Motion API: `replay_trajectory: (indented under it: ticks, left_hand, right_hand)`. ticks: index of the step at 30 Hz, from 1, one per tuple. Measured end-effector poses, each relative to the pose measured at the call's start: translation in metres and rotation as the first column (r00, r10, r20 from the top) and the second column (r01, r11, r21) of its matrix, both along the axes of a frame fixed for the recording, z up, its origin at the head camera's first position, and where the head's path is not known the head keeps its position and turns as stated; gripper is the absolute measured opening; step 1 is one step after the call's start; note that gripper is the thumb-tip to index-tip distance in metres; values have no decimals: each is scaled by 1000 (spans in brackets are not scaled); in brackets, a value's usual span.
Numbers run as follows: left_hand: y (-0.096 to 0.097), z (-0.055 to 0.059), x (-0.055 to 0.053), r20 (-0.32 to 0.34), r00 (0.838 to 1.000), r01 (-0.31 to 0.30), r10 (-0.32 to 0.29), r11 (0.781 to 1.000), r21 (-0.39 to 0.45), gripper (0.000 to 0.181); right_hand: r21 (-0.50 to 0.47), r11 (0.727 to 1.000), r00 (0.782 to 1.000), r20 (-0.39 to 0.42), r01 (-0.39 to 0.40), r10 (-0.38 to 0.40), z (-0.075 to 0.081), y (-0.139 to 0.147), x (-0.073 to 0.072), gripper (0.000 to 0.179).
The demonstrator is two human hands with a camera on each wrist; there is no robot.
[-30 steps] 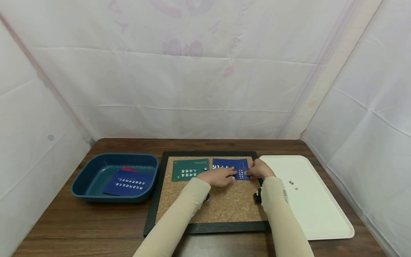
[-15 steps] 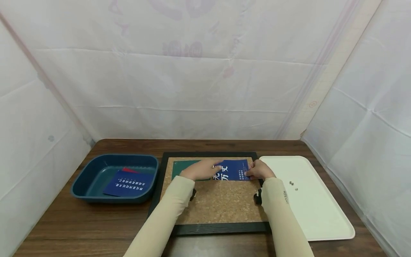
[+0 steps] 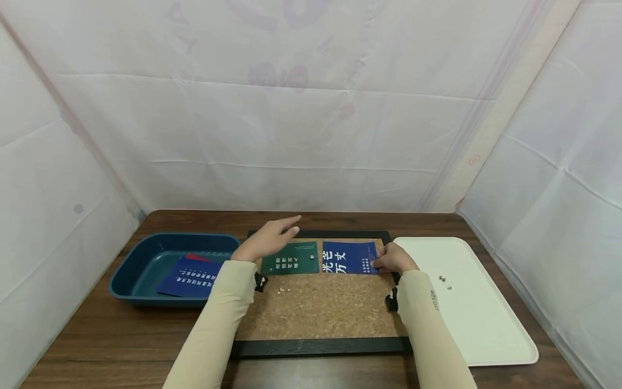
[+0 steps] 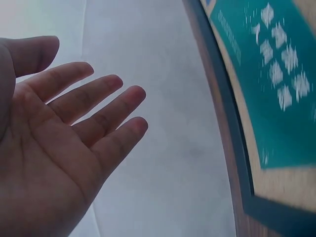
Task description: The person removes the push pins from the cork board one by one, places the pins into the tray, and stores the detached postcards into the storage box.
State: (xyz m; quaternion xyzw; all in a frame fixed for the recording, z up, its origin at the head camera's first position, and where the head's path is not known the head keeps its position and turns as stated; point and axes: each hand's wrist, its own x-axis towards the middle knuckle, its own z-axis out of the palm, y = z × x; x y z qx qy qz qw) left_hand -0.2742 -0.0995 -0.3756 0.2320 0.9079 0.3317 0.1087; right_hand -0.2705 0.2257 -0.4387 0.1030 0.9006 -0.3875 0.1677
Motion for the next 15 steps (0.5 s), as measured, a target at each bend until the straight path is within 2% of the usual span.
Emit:
replay_trajectory:
  ticks: [9, 15]
  left_hand:
    - [-41, 8, 6, -29, 995, -90, 91, 995, 47, 53]
    - [-71, 7, 9, -41, 986, -159, 162, 985, 68, 57]
  right_hand:
    - [-5, 1000, 1000, -6, -4, 4, 0, 2, 1, 14]
    - [-11, 1000, 1000, -6, 0, 0, -1, 4, 1, 13]
